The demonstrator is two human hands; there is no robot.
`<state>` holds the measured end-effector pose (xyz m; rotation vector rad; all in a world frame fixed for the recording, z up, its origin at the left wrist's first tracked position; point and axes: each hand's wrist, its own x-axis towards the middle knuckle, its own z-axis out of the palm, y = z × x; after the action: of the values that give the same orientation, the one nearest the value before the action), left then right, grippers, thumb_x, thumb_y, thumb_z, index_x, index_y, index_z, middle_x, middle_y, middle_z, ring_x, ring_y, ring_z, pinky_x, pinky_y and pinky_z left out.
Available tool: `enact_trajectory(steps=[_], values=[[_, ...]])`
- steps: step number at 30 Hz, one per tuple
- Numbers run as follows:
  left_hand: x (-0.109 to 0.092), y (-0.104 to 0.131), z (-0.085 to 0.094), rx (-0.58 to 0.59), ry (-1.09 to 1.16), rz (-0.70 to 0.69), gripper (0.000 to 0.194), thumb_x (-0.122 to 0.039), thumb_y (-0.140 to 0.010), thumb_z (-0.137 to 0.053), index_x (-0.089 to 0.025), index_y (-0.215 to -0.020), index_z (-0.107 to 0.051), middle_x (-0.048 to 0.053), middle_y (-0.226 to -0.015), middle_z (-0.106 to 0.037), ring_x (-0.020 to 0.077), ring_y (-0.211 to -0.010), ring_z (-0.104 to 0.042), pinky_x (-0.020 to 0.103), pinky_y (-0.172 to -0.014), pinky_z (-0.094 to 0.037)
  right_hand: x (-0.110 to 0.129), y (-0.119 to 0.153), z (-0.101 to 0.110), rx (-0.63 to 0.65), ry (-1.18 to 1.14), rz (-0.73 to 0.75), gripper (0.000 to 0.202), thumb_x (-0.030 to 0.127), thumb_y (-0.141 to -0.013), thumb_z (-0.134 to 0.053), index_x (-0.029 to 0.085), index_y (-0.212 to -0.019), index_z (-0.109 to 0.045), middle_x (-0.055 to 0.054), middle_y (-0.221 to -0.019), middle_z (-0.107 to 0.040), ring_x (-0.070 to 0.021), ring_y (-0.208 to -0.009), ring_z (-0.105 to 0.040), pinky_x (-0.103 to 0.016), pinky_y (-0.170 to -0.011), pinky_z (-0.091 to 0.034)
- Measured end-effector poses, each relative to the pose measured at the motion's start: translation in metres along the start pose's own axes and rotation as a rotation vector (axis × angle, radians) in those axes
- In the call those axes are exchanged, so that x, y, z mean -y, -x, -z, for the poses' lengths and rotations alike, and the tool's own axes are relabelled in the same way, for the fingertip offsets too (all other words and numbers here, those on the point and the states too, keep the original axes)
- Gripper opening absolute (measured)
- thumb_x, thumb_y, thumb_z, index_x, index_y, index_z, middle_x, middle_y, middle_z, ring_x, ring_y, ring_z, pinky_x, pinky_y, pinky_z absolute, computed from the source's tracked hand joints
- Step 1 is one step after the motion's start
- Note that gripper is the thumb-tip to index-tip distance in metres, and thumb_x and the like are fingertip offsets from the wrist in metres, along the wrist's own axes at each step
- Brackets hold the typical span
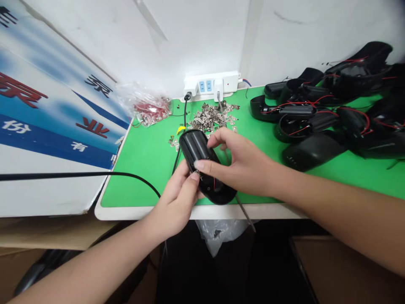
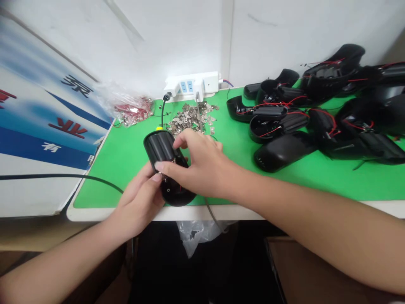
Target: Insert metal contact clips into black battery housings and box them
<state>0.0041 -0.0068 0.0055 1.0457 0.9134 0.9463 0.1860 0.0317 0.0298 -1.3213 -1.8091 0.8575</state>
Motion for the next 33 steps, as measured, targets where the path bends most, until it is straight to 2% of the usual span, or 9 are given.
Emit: enact_trajectory(steps=[2,5,8,12,16,21,26,29,33], values=[[-0.002,-0.003,0.0,0.006,0.002,0.015,0.03,-0.032,-0.101,-0.056,-0.026,-0.129,-0.063,0.003,-0.115,-0.071,0.0172,-0.096,-0.066,0.028,-0.082,-0.055,-0.003,-0.008,0.006,0.09,-0.203,-0.076,0.04,0.053,-0.085,-0.071,0.02,-0.102,-0.058,-0.007,-0.099,-0.065,-0.0217,-0.089,-0.059,-0.038,-0.077,-0.048],[-0.005,-0.006,0.002,-0.015,-0.067,-0.004,0.021,-0.027,-0.097,-0.058,-0.02,-0.114,-0.068,0.003,-0.105,-0.073,0.0155,-0.087,-0.065,0.029,-0.085,-0.052,-0.006,-0.017,0.012,0.103,-0.359,-0.131,0.044,0.056,-0.087,-0.07,0.019,-0.105,-0.054,-0.007,-0.096,-0.065,-0.0178,-0.08,-0.061,-0.033,-0.068,-0.05],[-0.004,-0.007,0.001,-0.044,-0.113,-0.048,0.022,-0.026,-0.094,-0.06,-0.018,-0.112,-0.069,0.004,-0.107,-0.073,0.0166,-0.091,-0.065,0.03,-0.09,-0.051,-0.007,-0.016,0.012,0.06,-0.287,-0.075,0.046,0.055,-0.087,-0.07,0.019,-0.109,-0.052,-0.007,-0.096,-0.065,-0.0159,-0.075,-0.06,-0.031,-0.064,-0.049],[-0.009,-0.004,-0.008,-0.09,-0.121,-0.052,0.036,-0.031,-0.096,-0.06,-0.02,-0.131,-0.063,0.007,-0.127,-0.069,0.0198,-0.104,-0.065,0.031,-0.089,-0.055,-0.004,-0.008,0.009,-0.007,-0.049,0.064,0.043,0.054,-0.086,-0.069,0.017,-0.107,-0.061,-0.005,-0.091,-0.067,-0.0154,-0.073,-0.059,-0.031,-0.065,-0.046],[-0.033,-0.002,-0.018,-0.053,-0.218,-0.07,0.048,-0.037,-0.098,-0.063,-0.029,-0.145,-0.055,0.006,-0.146,-0.059,0.0232,-0.123,-0.061,0.033,-0.097,-0.056,0.0,-0.008,0.011,0.184,-0.162,0.07,0.041,0.052,-0.093,-0.061,0.016,-0.075,-0.064,0.0,-0.066,-0.057,-0.0107,-0.06,-0.05,-0.026,-0.054,-0.035],[-0.059,-0.009,-0.015,0.028,-0.17,-0.028,0.037,-0.046,-0.1,-0.059,-0.026,-0.129,-0.069,0.006,-0.134,-0.066,0.0235,-0.115,-0.064,0.031,-0.091,-0.057,0.002,-0.014,0.015,0.297,-0.433,0.042,0.052,0.063,-0.092,-0.06,0.014,-0.074,-0.063,0.001,-0.066,-0.052,-0.0093,-0.061,-0.044,-0.025,-0.054,-0.032],[-0.05,-0.012,-0.003,-0.073,-0.246,-0.157,0.055,-0.05,-0.094,-0.069,-0.025,-0.142,-0.058,0.004,-0.101,-0.069,0.0162,-0.085,-0.063,0.028,-0.077,-0.054,0.001,-0.015,0.011,0.468,-0.674,0.089,0.059,0.072,-0.091,-0.058,0.016,-0.076,-0.064,-0.003,-0.076,-0.062,-0.0139,-0.075,-0.056,-0.028,-0.071,-0.046],[-0.038,-0.012,0.004,-0.069,-0.202,-0.17,0.06,-0.051,-0.092,-0.072,-0.026,-0.144,-0.057,0.006,-0.113,-0.07,0.0196,-0.103,-0.065,0.03,-0.091,-0.053,-0.003,-0.015,0.002,0.513,-0.779,0.072,0.058,0.075,-0.087,-0.063,0.017,-0.084,-0.065,0.0,-0.077,-0.06,-0.0126,-0.072,-0.053,-0.027,-0.069,-0.045],[-0.028,-0.014,0.011,0.092,-0.114,-0.149,0.049,-0.055,-0.096,-0.063,-0.022,-0.132,-0.068,0.011,-0.133,-0.069,0.0279,-0.131,-0.058,0.04,-0.115,-0.043,-0.007,-0.012,-0.005,0.493,-0.739,-0.009,0.057,0.075,-0.086,-0.065,0.018,-0.096,-0.065,-0.001,-0.085,-0.061,-0.0121,-0.074,-0.05,-0.025,-0.066,-0.042]])
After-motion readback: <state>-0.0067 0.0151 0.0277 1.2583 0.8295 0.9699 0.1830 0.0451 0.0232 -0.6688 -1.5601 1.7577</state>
